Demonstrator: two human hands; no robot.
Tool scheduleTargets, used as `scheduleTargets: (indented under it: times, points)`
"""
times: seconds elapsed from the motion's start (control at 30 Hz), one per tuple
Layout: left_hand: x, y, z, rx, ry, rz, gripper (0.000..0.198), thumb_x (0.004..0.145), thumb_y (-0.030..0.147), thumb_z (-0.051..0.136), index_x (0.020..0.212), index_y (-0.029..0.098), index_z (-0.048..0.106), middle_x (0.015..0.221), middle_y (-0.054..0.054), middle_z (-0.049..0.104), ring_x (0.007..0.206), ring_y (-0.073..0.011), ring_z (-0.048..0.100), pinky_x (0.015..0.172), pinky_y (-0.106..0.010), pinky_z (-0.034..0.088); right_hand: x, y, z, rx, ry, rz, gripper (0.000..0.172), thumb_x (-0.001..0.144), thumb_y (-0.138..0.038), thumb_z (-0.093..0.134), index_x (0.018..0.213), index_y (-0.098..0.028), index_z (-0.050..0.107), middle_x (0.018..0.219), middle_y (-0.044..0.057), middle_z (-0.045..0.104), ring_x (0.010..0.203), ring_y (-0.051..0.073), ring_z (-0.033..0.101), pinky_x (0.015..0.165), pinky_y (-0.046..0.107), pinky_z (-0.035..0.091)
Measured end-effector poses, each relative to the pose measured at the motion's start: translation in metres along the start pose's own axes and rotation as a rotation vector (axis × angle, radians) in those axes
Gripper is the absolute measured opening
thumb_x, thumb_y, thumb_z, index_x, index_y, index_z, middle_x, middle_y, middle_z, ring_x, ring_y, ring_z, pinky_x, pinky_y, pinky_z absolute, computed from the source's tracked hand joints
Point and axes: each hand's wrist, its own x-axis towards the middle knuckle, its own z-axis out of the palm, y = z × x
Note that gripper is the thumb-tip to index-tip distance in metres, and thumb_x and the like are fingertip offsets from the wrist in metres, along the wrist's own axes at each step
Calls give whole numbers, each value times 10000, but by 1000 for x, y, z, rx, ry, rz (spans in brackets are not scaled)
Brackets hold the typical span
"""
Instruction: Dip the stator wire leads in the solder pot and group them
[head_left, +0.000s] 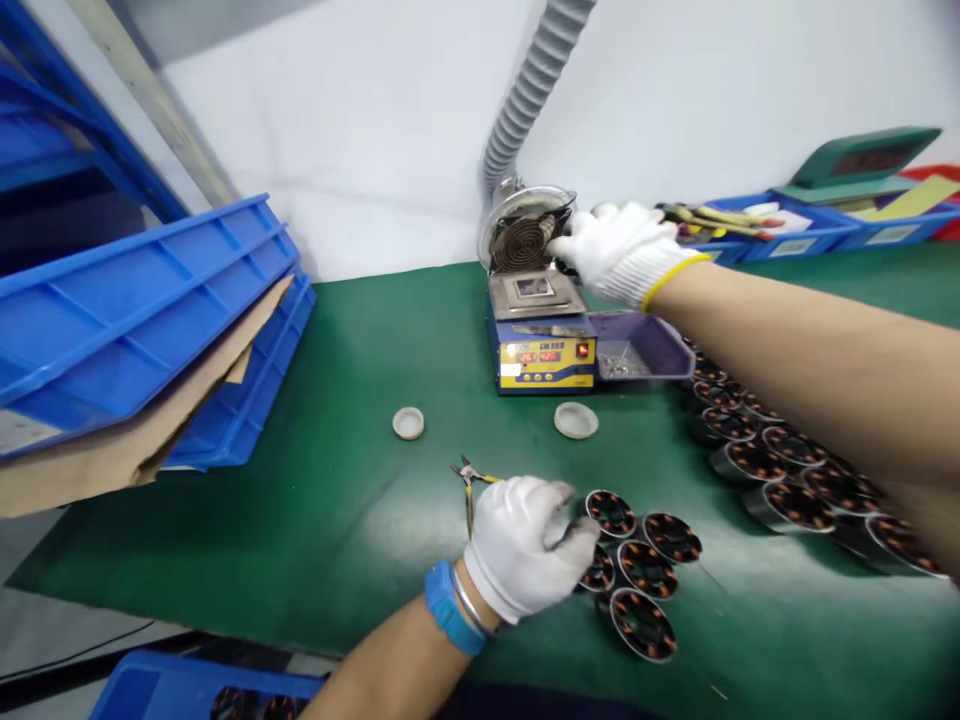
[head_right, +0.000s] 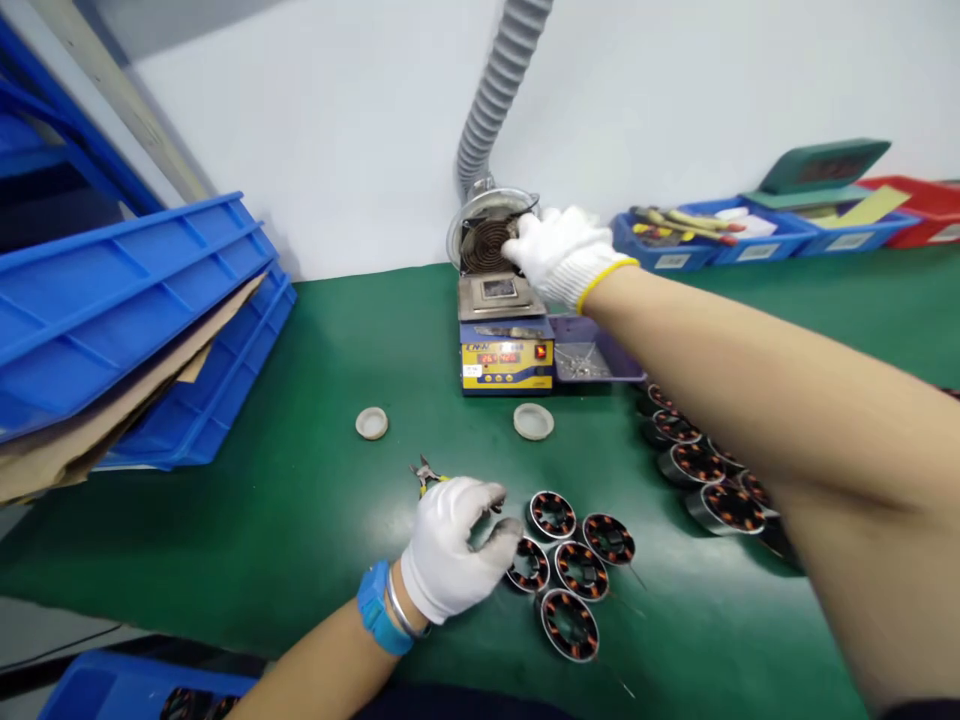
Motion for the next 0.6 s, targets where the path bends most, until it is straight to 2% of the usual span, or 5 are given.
scheduleTargets:
  times: [0.17, 0.27, 0.37, 0.47, 0.6]
  points:
    - [-3, -4, 5, 82, 16, -2, 182, 890, 353, 608, 929, 190, 681, 693, -42, 697, 590, -206, 681, 567, -323, 566, 44, -23, 13, 7, -9, -9, 470, 1081, -349, 401, 1390, -18, 528, 1392, 256, 509, 1360, 325, 468, 1057, 542, 412]
    - [-6, -6, 8, 90, -23, -7, 213, 885, 382, 611, 940, 190, 685, 700, -47, 697, 598, -210, 682, 572, -328, 576, 49, -32, 24, 0, -24, -30, 399, 1018, -331, 552, 1337, -95, 594, 1379, 179, 555, 1335, 278, 509, 1094, 525, 450]
    - [-7, -7, 9, 80, -31, -42, 234, 883, 395, 615, 950, 186, 694, 704, -54, 698, 610, -214, 689, 584, -329, 582, 46, -29, 24, 9, -44, -25, 391, 989, -298, 605, 1324, -97, 607, 1409, 170, 542, 1353, 272, 501, 1118, 539, 435]
    - [-8, -6, 9, 70, -41, -81, 241, 887, 412, 622, 943, 194, 705, 715, -63, 712, 618, -219, 695, 597, -336, 589, 41, -16, 13, 49, -66, -9, 458, 1014, -320, 532, 1372, -38, 574, 1426, 214, 520, 1388, 299, 477, 1114, 542, 394]
    - [-9, -6, 9, 61, -80, -113, 240, 873, 429, 639, 926, 208, 717, 702, -68, 711, 627, -226, 698, 603, -341, 593, 39, -5, 5, 160, -75, 68, 749, 988, -572, 390, 1285, 88, 585, 1302, 295, 579, 1319, 400, 525, 1009, 496, 425]
